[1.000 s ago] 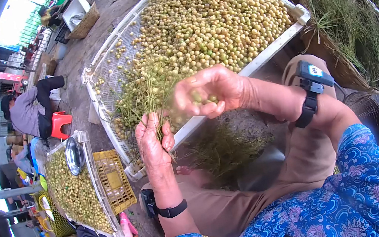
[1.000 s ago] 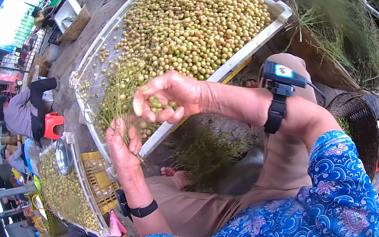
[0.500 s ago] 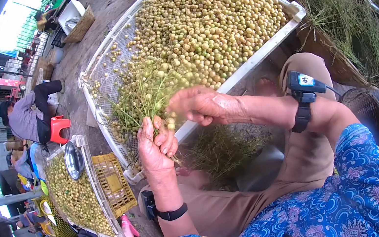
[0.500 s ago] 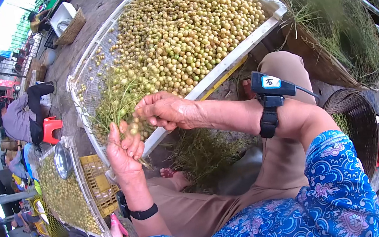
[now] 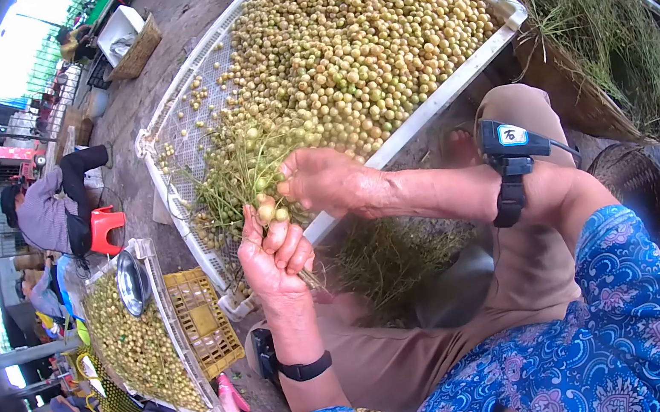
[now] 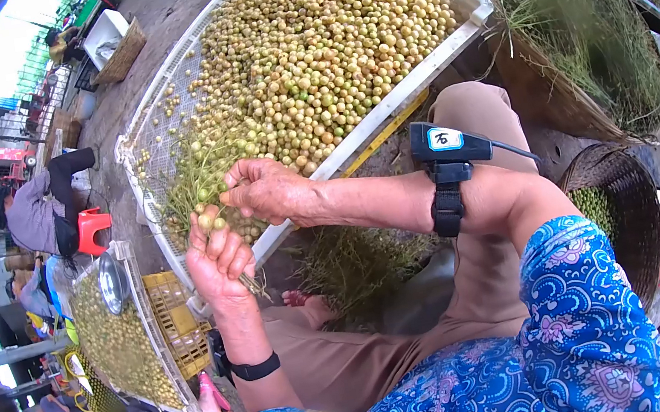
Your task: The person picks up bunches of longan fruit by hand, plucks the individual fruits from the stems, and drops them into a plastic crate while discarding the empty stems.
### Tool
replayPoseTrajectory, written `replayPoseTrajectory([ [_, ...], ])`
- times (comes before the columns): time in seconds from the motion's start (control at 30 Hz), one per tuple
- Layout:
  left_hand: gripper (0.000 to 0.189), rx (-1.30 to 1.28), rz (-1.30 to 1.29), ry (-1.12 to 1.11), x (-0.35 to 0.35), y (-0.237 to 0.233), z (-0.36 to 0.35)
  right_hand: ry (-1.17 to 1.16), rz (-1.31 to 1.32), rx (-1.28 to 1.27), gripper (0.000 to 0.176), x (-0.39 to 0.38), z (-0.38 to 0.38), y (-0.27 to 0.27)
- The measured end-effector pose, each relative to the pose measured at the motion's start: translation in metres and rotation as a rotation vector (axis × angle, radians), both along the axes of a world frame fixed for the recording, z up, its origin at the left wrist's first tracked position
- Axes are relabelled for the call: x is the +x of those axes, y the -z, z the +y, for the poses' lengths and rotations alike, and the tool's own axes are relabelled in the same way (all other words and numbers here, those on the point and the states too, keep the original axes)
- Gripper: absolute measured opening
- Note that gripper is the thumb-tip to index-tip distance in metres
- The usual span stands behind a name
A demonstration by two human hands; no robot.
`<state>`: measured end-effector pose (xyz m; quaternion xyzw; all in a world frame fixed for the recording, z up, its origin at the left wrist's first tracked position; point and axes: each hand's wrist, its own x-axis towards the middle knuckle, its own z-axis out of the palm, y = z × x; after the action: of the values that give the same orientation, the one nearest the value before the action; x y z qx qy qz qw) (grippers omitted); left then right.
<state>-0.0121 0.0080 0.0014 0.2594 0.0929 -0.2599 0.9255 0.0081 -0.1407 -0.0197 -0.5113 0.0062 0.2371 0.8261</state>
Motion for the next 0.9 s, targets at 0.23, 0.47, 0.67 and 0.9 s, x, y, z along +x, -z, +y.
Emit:
replayPoseTrajectory([
  [0.23, 0.027, -0.23, -0.072, 0.069, 0.002, 0.008, 0.005, -0.016, -0.155, 0.01, 0.014, 0.006, 0.01, 0.021],
  [0.47, 0.028, -0.217, -0.094, 0.125, -0.001, 0.007, 0.007, -0.242, 0.052, 0.275, 0.027, 0.003, -0.015, 0.001],
  [0.67, 0.03, -0.145, -0.092, 0.138, -0.004, 0.009, 0.008, -0.287, 0.224, 0.526, 0.027, 0.009, -0.012, 0.017],
  [0.9, 0.032, -0.004, -0.09, 0.105, -0.004, 0.009, 0.01, -0.299, 0.207, 0.603, 0.021, 0.009, -0.015, 0.014],
])
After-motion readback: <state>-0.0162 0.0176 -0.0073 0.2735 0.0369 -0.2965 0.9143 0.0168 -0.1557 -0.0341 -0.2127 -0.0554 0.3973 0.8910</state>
